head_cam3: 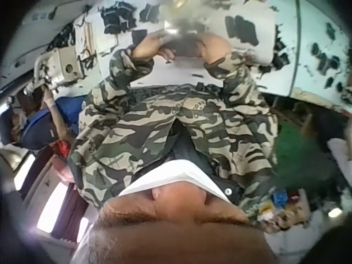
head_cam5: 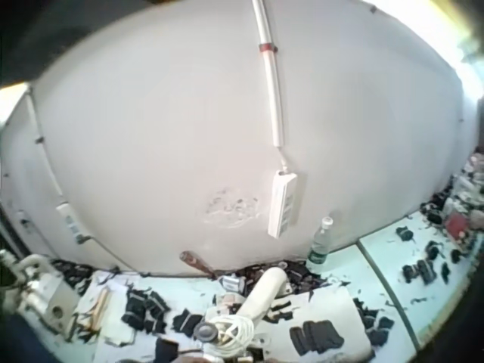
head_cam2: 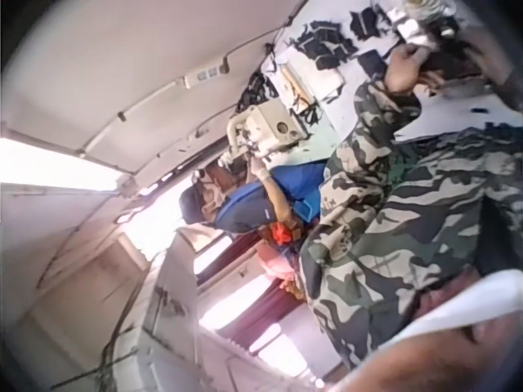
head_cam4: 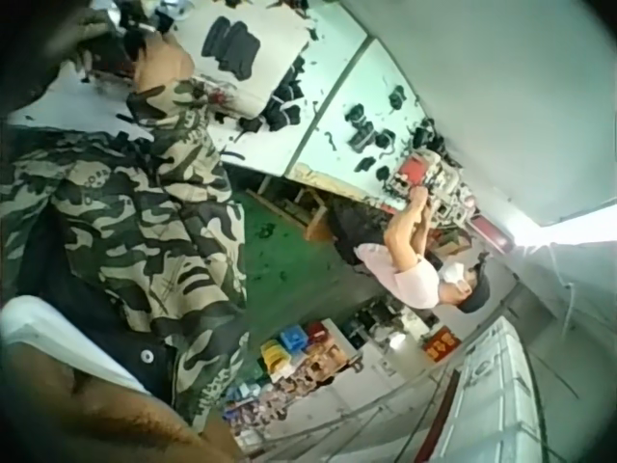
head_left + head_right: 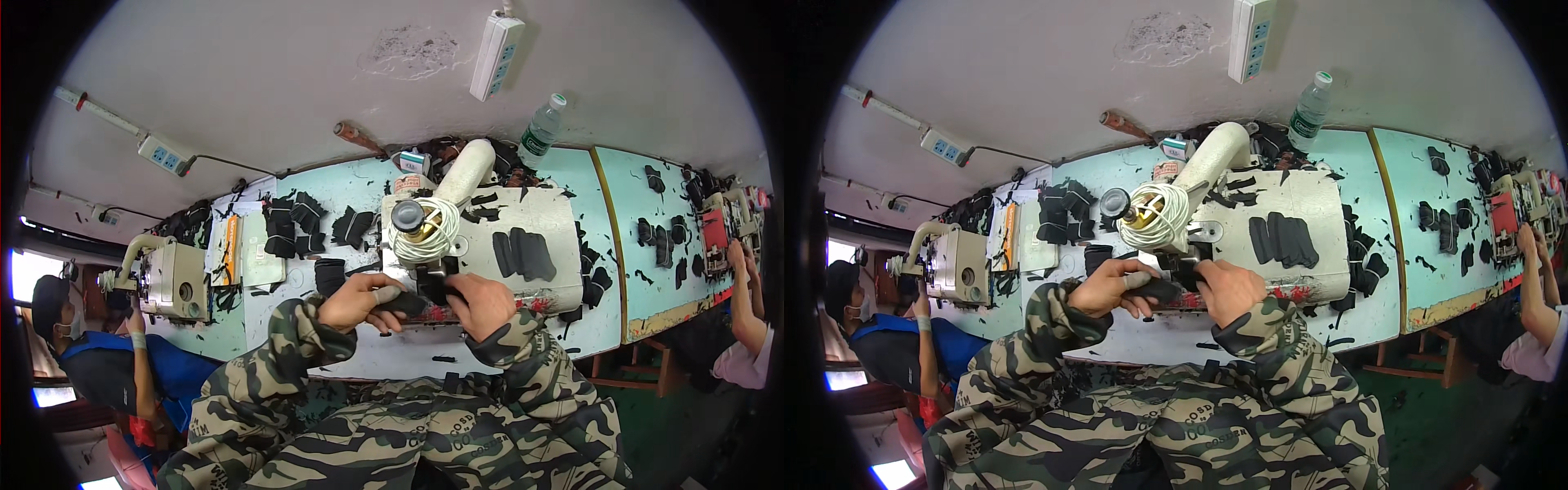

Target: Assembling small black components using an industrial machine at a manual assembly station

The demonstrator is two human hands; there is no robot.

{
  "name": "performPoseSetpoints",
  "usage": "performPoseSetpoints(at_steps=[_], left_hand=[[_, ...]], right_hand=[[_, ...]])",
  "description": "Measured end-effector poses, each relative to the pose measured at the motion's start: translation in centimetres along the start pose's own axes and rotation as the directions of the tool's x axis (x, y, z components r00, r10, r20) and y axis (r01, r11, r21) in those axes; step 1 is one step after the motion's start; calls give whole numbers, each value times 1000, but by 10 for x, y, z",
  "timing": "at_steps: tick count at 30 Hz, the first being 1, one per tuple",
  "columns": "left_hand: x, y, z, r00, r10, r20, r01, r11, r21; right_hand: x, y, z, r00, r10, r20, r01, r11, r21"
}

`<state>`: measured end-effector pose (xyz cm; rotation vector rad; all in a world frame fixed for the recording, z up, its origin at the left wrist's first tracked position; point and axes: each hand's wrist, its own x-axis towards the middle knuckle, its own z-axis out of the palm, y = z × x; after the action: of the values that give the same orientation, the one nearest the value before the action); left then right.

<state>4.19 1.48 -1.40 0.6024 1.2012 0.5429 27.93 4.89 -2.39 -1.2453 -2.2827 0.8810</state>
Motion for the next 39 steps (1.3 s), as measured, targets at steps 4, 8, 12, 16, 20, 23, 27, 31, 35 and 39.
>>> performPoseSetpoints(at_steps=[4, 8, 12, 16, 20, 23, 27, 31, 35, 39], left_hand=[[3, 0, 4, 993, 19, -114, 1, 985, 173], [7, 2, 12, 980, 66, -188, -13, 964, 267], [15, 5, 32, 997, 33, -67, -19, 981, 193], [9, 5, 10, 999, -41, -13, 42, 996, 82], [4, 4, 6, 992, 45, -118, -23, 984, 179], [4, 2, 15, 989, 56, -136, -27, 978, 208], [17, -7, 23, 998, 43, -53, -28, 966, 259], [-1, -8, -1, 999, 33, -34, -29, 992, 124], [-7, -6, -3, 991, 58, -121, -31, 977, 211], [7, -15, 11, 988, 110, -111, -87, 977, 196]], right_hand=[[-6, 14, -11, 1000, -2, 22, 2, 1000, 7], [-14, 24, -28, 1000, 22, -6, -20, 987, 157], [-5, 15, -16, 997, -59, 41, 54, 993, 103], [-6, 5, -8, 999, 45, 2, -45, 999, 31], [-12, 20, -19, 998, 46, 50, -48, 997, 56], [-13, 18, -23, 996, -10, 87, 3, 996, 86], [-5, -2, -7, 995, -5, 95, 1, 999, 41], [-8, -4, -5, 998, 53, 29, -54, 997, 46], [-9, 7, -10, 993, -9, 116, 3, 999, 54], [-5, 5, -9, 994, -34, 100, 22, 992, 122]])
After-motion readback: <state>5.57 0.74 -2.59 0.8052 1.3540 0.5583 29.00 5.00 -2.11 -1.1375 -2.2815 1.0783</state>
